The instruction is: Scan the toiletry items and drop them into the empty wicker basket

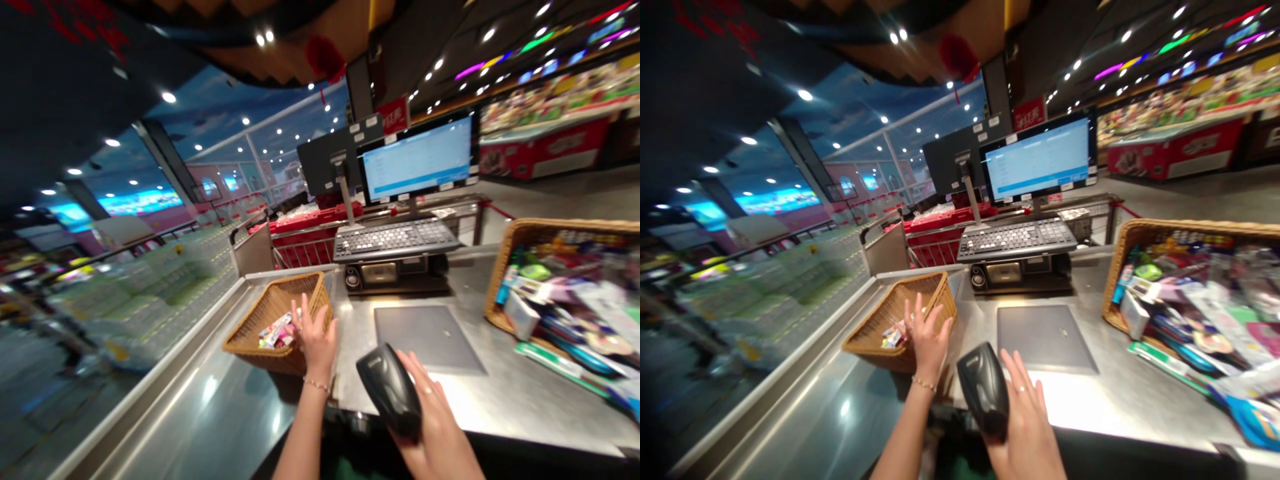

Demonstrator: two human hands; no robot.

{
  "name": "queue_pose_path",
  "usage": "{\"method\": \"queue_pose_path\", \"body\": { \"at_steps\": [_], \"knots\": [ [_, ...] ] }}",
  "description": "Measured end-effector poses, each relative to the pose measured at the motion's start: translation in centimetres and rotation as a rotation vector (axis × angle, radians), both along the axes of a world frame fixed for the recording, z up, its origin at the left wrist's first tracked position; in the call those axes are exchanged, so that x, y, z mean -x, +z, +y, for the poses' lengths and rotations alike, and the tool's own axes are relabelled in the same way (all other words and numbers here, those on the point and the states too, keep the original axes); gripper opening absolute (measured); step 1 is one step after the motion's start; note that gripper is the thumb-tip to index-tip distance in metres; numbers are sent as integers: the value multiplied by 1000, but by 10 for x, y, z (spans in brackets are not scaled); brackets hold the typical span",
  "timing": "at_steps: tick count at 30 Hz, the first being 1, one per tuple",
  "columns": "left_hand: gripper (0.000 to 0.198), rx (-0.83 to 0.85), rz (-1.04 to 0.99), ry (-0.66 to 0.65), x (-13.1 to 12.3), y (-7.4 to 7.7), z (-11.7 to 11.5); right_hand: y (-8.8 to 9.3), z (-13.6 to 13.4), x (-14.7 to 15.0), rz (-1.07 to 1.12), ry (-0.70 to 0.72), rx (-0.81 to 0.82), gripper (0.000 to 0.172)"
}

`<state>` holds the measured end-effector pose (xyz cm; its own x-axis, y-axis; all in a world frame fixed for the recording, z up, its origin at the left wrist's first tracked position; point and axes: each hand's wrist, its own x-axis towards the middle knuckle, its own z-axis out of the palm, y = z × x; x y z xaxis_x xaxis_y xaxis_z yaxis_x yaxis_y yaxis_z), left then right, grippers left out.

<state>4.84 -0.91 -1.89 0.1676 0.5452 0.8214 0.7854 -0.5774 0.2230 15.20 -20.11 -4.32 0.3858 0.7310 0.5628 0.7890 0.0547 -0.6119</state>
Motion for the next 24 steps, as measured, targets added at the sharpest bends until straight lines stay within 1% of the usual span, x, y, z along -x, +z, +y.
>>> {"method": "queue_pose_path", "body": {
  "at_steps": [7, 13, 20, 24],
  "knots": [
    [19, -5, 9, -15, -9, -2, -2, -3, -1, -3, 8, -20, 9, 65],
    [19, 20, 18, -32, -17, -3, -6, -4, -3, -6, 5, -42, 28, 66],
    [19, 36, 24, -37, -29, -7, -11, -3, -9, -9, 10, -74, 46, 58],
    [19, 49, 17, -69, -36, -7, -14, -2, -11, -12, 29, -77, 42, 58]
  ]
}}
